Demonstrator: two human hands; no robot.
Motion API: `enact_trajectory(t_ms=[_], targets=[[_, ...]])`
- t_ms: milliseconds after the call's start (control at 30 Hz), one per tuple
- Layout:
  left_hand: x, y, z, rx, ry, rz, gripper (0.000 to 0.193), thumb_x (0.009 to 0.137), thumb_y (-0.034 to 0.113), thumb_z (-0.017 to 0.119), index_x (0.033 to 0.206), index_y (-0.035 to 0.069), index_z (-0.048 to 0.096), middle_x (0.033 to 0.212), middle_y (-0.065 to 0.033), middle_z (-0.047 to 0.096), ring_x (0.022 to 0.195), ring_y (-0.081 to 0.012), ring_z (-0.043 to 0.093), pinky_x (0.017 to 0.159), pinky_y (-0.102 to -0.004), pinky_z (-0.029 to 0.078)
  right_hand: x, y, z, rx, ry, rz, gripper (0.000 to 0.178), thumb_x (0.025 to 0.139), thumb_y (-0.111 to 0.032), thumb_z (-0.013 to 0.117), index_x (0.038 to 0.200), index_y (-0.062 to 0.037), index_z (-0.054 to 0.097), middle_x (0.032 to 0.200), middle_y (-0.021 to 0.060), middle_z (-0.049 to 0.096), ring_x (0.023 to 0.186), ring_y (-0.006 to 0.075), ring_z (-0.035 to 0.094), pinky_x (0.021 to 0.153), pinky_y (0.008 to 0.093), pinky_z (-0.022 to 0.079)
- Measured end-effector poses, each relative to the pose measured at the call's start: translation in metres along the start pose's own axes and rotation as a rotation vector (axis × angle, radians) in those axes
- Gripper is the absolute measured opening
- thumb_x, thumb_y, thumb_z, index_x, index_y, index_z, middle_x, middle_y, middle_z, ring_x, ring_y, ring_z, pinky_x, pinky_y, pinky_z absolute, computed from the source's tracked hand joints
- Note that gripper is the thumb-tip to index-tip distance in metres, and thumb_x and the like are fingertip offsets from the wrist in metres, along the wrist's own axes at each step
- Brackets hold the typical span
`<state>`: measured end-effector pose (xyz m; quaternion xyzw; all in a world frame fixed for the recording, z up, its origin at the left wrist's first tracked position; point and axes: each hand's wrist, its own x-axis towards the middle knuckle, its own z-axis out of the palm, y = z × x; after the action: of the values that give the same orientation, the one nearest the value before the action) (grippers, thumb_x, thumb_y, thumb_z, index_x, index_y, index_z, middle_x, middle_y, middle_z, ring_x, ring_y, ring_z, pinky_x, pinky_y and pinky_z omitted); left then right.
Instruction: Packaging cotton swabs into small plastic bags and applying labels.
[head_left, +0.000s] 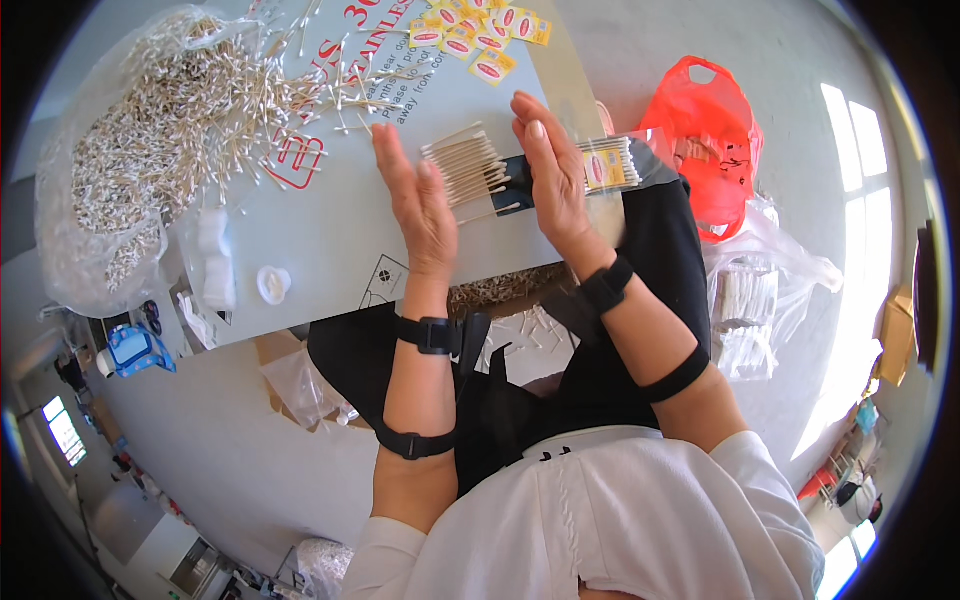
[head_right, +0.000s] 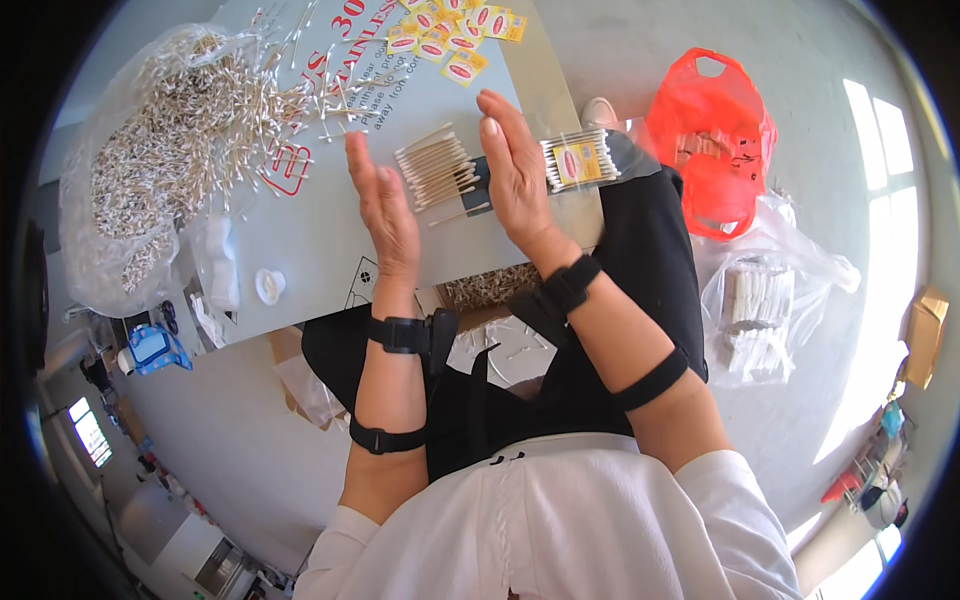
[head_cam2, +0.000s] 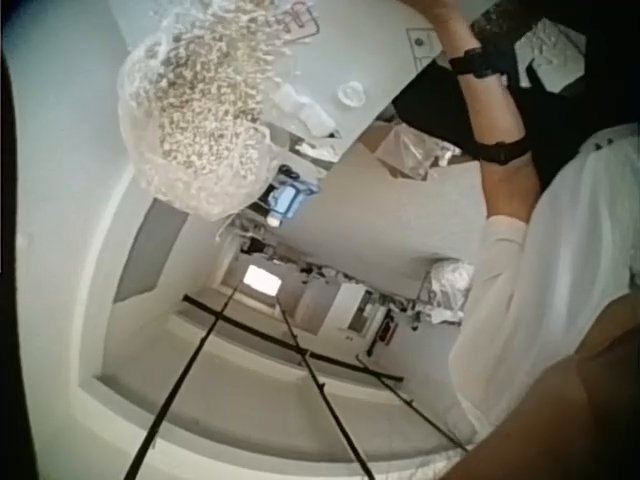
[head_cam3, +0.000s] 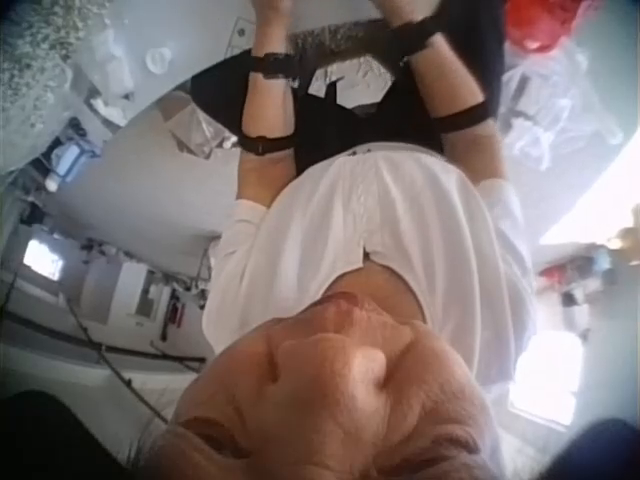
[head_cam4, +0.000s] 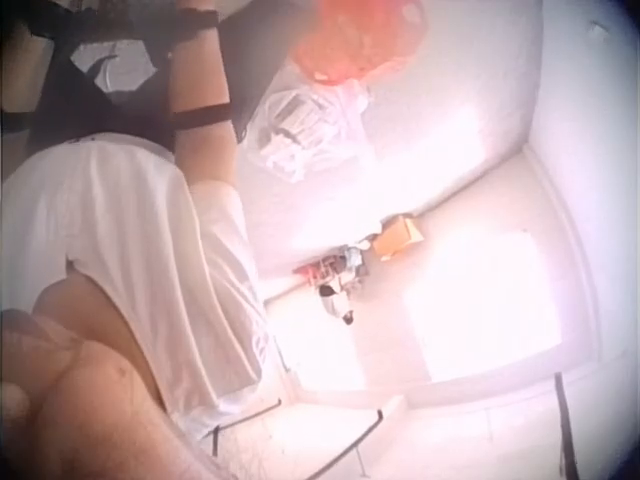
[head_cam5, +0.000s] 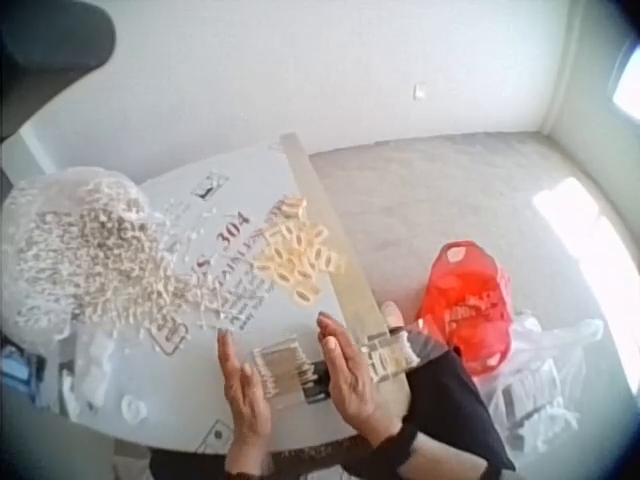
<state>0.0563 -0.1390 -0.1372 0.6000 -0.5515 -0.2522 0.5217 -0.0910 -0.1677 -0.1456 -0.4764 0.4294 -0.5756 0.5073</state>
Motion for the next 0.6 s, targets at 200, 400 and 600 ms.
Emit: enact_trajectory(t_ms=[200, 400, 600], targets=[[0.018, -0.003, 0.015, -0.381, 0.024, -0.151, 0.076, 0.101, 0.053, 0.033, 0.150, -0.004, 0.019, 0.157, -0.0205, 0.019, 0.146, -0.0289, 0.018, 0.119, -0.0415, 0.014, 0.019, 0.010, 0.022, 0.194, -0.061, 0.131, 0.051, 0.105, -0.033, 0.040, 0.140, 0.0045, 0.042, 0.142, 0.0149, 0.045, 0.135, 0.0213, 0.040, 0.115, 0.0341, 0.030], [0.019, 0.000, 0.008, -0.220, -0.035, -0.064, 0.070, 0.101, 0.044, 0.043, 0.148, -0.004, 0.025, 0.155, -0.0218, 0.024, 0.145, -0.0305, 0.022, 0.117, -0.0438, 0.018, 0.014, 0.004, 0.015, 0.302, -0.019, 0.184, 0.053, 0.105, -0.033, 0.039, 0.140, 0.0071, 0.039, 0.143, 0.0175, 0.043, 0.136, 0.0246, 0.039, 0.116, 0.0358, 0.030], [-0.003, 0.007, 0.007, 0.814, -0.437, 0.207, 0.082, 0.088, 0.049, 0.060, 0.146, -0.001, 0.031, 0.155, -0.0196, 0.026, 0.145, -0.0342, 0.021, 0.116, -0.0550, 0.016, 0.008, -0.005, 0.006, 0.364, 0.037, 0.213, 0.050, 0.105, -0.030, 0.038, 0.137, 0.0082, 0.040, 0.144, 0.0173, 0.043, 0.137, 0.0263, 0.038, 0.116, 0.0372, 0.030]])
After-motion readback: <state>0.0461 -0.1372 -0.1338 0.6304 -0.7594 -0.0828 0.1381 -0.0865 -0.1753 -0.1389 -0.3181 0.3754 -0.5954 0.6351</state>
